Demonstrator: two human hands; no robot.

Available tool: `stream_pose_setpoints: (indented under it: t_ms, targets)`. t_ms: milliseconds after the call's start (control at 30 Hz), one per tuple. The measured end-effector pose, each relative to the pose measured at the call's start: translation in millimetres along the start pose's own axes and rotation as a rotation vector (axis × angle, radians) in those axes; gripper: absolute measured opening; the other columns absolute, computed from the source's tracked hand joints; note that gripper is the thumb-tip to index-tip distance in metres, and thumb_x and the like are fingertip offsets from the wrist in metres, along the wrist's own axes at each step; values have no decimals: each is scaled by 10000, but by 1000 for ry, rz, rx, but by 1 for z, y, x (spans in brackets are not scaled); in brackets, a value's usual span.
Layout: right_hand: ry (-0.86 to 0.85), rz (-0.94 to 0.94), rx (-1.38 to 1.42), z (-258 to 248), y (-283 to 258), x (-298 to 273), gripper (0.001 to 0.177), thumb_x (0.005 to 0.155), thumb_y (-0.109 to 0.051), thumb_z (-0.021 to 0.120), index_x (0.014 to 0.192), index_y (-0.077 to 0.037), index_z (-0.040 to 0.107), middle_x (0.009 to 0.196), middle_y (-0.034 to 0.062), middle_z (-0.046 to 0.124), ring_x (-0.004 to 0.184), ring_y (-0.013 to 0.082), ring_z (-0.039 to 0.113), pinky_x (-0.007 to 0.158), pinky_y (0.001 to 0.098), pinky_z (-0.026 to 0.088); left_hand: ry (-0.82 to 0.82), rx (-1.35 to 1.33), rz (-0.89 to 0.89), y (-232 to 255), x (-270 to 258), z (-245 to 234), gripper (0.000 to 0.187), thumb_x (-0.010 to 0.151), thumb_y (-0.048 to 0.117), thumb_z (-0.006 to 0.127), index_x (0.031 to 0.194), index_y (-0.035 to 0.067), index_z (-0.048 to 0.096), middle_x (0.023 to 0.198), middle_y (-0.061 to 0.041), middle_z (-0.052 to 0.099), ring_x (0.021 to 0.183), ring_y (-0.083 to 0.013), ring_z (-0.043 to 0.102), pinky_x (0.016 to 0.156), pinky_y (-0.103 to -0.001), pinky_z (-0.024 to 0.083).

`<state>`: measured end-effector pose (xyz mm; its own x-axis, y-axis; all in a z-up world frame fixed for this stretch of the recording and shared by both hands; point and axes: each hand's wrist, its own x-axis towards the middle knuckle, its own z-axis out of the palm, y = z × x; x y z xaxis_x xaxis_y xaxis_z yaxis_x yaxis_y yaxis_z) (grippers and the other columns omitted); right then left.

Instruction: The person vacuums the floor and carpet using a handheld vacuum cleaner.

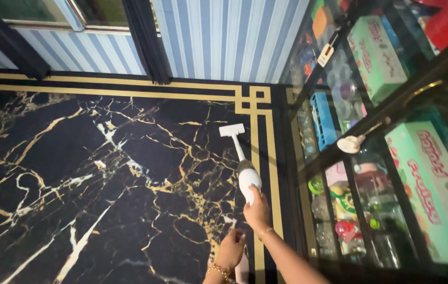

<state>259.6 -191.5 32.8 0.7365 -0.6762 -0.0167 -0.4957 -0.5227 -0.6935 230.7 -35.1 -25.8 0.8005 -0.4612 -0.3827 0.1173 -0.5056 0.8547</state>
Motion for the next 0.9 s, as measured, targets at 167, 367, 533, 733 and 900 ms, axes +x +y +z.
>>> stream_pose_setpoints:
  t_ms: [167,367,533,733,900]
  targets:
    - [33,-5,-38,38,13,98,572,826,-38,688,1341,-257,574,1144,212,629,1072,425,654,933,473,540,33,77,-70,5,34,-7,282,927,229,638,1166,86,678,975,-136,745,909,-285,716,826,-381,560]
    - [53,0,-65,53,42,199,582,820,-35,706,1328,-298,597,1102,215,639,1041,434,660,903,486,542,-65,-110,-360,56,48,-24,334,953,220,574,1268,111,599,965,-132,736,764,-311,727,727,-405,578]
    - [53,6,-130,22,69,210,561,831,-66,717,1310,-339,614,1120,174,659,1042,405,675,891,468,552,36,18,-141,58,58,-18,331,935,247,628,1223,85,644,983,-127,759,851,-237,742,771,-356,584]
    - [0,183,-191,-40,58,126,575,842,-79,719,1330,-359,603,1170,175,657,1111,393,658,929,454,530,-43,38,7,65,71,-24,355,926,259,639,1221,60,642,1081,-158,747,1014,-290,735,885,-366,567]
    - [36,108,83,-46,79,43,622,755,-1,743,1318,-230,610,1264,169,690,1210,359,659,1004,408,525,-102,125,194,113,84,-24,367,925,247,659,1228,39,641,1102,-193,733,1032,-323,715,891,-381,553]
